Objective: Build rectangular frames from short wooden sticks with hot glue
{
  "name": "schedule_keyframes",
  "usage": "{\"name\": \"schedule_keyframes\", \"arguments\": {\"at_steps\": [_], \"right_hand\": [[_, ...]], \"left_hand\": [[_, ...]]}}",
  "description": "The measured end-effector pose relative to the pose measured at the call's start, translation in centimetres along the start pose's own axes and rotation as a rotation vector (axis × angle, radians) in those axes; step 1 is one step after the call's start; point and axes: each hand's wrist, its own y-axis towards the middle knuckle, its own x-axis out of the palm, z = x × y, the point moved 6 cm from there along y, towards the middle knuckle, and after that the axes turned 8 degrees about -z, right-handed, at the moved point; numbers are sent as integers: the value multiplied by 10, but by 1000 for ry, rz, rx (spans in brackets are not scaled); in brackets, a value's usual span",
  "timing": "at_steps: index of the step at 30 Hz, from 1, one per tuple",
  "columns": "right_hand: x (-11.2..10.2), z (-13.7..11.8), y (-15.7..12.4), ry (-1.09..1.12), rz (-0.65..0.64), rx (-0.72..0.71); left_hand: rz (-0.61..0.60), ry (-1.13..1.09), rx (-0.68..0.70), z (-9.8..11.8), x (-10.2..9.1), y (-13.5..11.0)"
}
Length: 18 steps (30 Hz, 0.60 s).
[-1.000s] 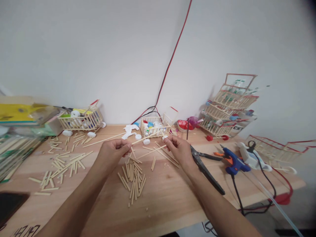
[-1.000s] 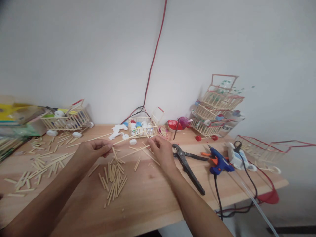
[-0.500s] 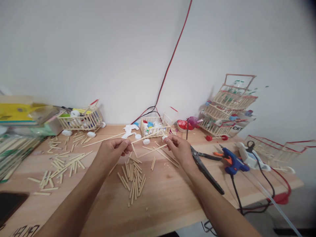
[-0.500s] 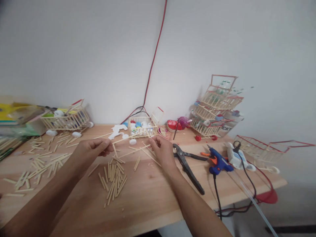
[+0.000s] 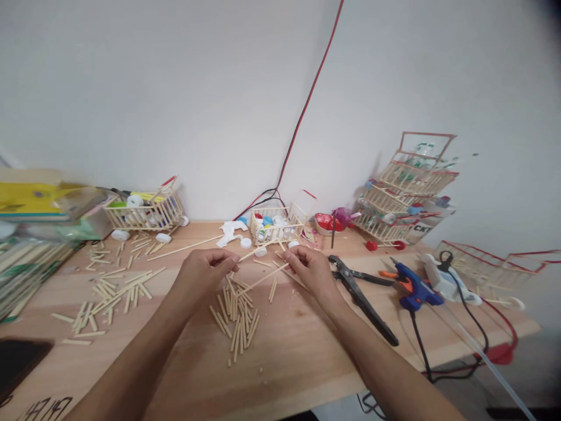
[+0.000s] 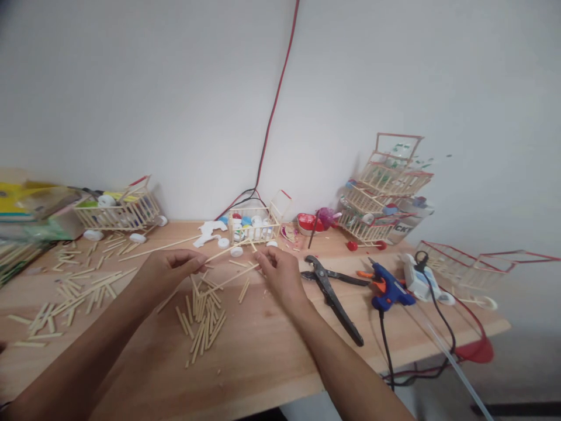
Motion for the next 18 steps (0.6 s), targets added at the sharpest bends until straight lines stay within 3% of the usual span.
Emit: {"name": "schedule_keyframes", "arguments": {"at_steps": [18], "right_hand": [[36, -13, -13, 42, -105, -15]], "left_hand": [[73, 186, 128, 18, 5, -6]]}}
